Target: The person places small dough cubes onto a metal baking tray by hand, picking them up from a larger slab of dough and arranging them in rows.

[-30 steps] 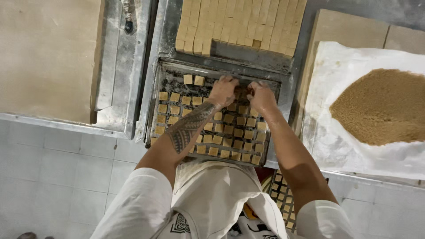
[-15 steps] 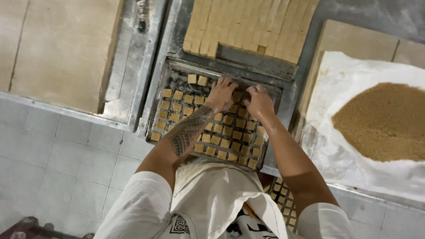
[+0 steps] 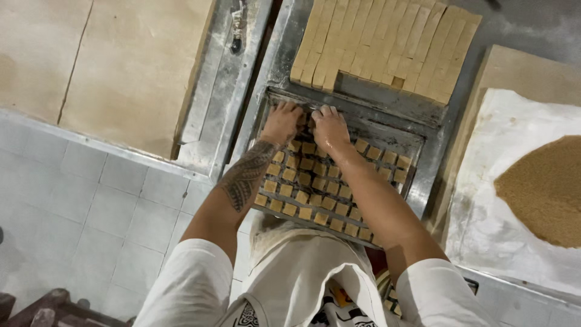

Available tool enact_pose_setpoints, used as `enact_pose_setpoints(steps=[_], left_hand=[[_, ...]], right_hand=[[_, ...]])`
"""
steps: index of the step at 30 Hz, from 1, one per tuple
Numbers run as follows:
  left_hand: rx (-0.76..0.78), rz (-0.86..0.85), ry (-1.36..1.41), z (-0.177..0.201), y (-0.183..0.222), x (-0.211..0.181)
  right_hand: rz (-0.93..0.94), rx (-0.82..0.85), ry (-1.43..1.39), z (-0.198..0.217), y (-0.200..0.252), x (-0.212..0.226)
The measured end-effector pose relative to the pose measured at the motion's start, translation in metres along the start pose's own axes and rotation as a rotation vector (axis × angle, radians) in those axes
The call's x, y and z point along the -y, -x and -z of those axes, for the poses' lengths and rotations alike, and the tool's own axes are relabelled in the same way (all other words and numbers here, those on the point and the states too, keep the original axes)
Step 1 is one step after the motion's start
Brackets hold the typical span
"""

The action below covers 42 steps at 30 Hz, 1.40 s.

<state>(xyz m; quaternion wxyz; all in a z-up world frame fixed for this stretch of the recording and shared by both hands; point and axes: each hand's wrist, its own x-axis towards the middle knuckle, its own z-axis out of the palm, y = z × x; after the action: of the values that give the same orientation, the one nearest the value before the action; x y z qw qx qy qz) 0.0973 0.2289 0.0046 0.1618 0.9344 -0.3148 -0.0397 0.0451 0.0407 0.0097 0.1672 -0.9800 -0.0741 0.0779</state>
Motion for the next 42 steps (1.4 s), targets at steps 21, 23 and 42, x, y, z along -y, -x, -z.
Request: enact_pose_setpoints(steps=[21,23,42], left_hand=[[0.090,0.320,0.526,-0.016,-0.036,0.046],[-0.063,0.133,0.559,-0.030,-0.040,0.037],[0.071,-0.249,0.223,-0.113,-0.114,-0.212]], right_hand=[[-0.364,-0.165,-0.581,0.018,0.015,-0.060],[-0.453,-0.204,-0.628,0.025,0.047,-0.101],[-0.500,-0.026,-0.279,0.087,0.154,-0.205]])
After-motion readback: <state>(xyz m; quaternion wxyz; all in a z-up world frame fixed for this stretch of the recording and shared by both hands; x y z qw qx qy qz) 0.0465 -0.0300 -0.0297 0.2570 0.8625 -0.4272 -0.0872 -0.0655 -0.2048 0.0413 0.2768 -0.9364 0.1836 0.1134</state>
